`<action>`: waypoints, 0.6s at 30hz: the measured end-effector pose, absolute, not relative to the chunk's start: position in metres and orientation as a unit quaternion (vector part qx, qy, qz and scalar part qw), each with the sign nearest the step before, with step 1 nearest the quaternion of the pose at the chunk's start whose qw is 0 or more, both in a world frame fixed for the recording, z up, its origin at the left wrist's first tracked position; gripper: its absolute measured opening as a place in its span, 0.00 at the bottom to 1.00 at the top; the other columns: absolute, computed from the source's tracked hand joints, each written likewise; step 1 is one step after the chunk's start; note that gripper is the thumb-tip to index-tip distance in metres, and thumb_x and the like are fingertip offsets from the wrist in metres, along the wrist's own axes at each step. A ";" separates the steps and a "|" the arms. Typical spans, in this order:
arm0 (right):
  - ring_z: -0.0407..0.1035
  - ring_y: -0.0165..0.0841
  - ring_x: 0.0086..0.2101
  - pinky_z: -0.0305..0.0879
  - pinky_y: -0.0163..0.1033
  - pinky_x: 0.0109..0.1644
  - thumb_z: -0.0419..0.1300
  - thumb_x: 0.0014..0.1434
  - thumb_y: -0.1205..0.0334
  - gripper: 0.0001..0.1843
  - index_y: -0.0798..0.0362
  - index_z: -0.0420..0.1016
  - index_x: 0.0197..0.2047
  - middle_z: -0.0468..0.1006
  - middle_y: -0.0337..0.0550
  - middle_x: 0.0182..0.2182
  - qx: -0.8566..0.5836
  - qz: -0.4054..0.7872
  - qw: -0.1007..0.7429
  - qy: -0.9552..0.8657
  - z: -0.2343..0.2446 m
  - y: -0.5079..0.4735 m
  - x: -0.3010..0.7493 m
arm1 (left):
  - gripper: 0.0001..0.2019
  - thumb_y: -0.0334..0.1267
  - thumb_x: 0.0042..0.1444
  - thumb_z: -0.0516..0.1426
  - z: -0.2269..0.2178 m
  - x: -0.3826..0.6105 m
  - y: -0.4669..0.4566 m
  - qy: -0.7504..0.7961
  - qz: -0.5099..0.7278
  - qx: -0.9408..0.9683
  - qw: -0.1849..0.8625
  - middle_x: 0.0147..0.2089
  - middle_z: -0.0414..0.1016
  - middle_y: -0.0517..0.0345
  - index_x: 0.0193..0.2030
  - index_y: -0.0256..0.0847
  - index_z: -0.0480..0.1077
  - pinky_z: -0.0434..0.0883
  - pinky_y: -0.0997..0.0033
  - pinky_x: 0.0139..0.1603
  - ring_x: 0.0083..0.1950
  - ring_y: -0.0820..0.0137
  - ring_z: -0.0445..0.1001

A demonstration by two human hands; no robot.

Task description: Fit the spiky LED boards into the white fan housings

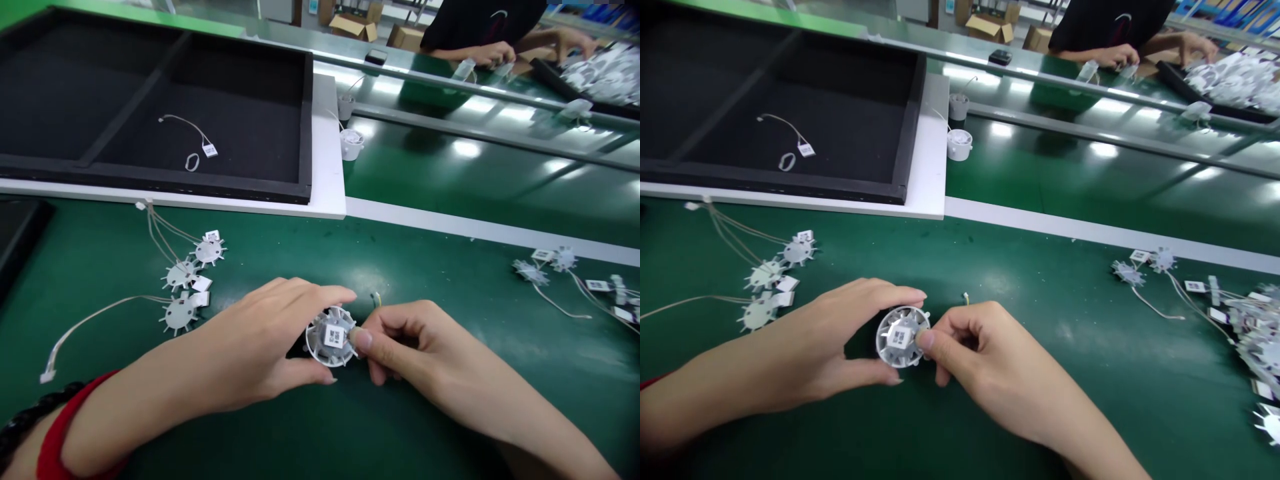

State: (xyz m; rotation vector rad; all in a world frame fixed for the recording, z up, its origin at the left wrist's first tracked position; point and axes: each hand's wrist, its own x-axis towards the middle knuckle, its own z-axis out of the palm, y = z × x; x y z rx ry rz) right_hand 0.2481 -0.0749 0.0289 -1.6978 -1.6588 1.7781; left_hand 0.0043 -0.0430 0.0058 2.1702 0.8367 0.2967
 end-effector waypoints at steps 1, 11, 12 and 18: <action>0.59 0.30 0.25 0.53 0.38 0.29 0.60 0.69 0.41 0.26 0.50 0.75 0.26 0.69 0.37 0.22 -0.575 0.591 0.084 -0.559 0.029 -0.075 0.247 | 0.36 0.38 0.60 0.71 0.006 0.004 -0.043 0.326 0.115 0.854 0.387 0.64 0.78 0.54 0.71 0.51 0.63 0.73 0.55 0.64 0.64 0.53 0.76; 0.59 0.30 0.24 0.53 0.37 0.26 0.58 0.70 0.42 0.27 0.50 0.69 0.24 0.69 0.36 0.22 -0.582 0.568 0.082 -0.577 0.031 -0.077 0.244 | 0.32 0.35 0.59 0.71 0.008 0.007 -0.043 0.334 0.124 0.844 0.401 0.59 0.80 0.55 0.68 0.51 0.68 0.74 0.54 0.63 0.60 0.53 0.79; 0.58 0.29 0.24 0.52 0.37 0.26 0.57 0.70 0.42 0.27 0.50 0.67 0.24 0.68 0.36 0.22 -0.585 0.561 0.081 -0.580 0.032 -0.078 0.244 | 0.32 0.35 0.59 0.71 0.008 0.007 -0.043 0.336 0.127 0.843 0.399 0.59 0.80 0.55 0.68 0.52 0.68 0.74 0.54 0.63 0.59 0.53 0.79; 0.51 0.28 0.22 0.46 0.38 0.24 0.53 0.71 0.45 0.26 0.49 0.62 0.24 0.62 0.34 0.19 -0.596 0.499 0.084 -0.623 0.033 -0.083 0.238 | 0.29 0.37 0.59 0.70 0.005 0.006 -0.044 0.345 0.132 0.840 0.397 0.58 0.81 0.59 0.66 0.53 0.69 0.73 0.56 0.63 0.59 0.55 0.79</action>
